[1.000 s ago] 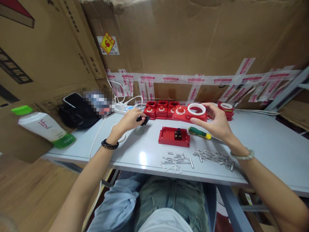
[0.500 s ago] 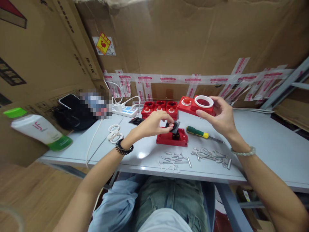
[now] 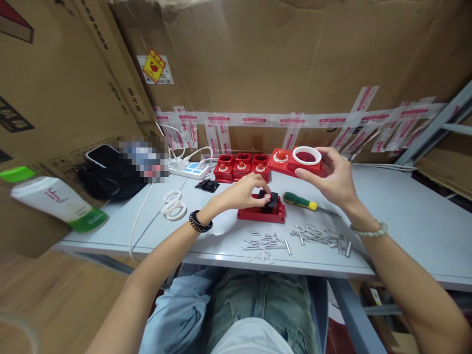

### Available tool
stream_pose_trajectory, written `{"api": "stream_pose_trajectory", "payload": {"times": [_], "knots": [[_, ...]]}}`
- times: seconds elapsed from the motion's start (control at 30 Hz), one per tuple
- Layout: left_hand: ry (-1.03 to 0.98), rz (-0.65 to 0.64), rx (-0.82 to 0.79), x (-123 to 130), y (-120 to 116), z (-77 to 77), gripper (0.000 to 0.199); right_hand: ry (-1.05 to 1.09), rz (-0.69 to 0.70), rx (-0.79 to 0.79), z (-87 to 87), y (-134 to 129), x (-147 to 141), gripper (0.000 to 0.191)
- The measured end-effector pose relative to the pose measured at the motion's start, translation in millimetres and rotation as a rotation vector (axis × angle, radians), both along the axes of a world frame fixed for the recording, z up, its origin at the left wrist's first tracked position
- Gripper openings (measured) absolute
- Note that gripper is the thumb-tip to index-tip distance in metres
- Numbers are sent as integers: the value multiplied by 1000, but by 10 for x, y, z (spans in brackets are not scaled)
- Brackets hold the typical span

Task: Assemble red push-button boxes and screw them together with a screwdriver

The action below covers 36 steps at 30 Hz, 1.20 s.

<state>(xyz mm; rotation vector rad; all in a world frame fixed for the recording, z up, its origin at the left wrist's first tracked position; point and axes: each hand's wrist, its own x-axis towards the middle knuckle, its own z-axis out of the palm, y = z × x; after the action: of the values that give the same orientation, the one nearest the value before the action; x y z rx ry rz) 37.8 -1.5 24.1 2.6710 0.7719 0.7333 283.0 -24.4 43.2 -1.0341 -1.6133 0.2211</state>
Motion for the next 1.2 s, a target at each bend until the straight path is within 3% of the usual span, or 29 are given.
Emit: {"api": "stream_pose_trajectory", "payload": {"times": [0.77, 1.2], "knots": [[25, -4, 6, -19, -20, -53, 17, -75, -37, 43, -55, 48, 4, 53], [49, -12, -57, -82, 0, -93, 40, -94, -50, 27, -59, 50, 3, 55]]}}
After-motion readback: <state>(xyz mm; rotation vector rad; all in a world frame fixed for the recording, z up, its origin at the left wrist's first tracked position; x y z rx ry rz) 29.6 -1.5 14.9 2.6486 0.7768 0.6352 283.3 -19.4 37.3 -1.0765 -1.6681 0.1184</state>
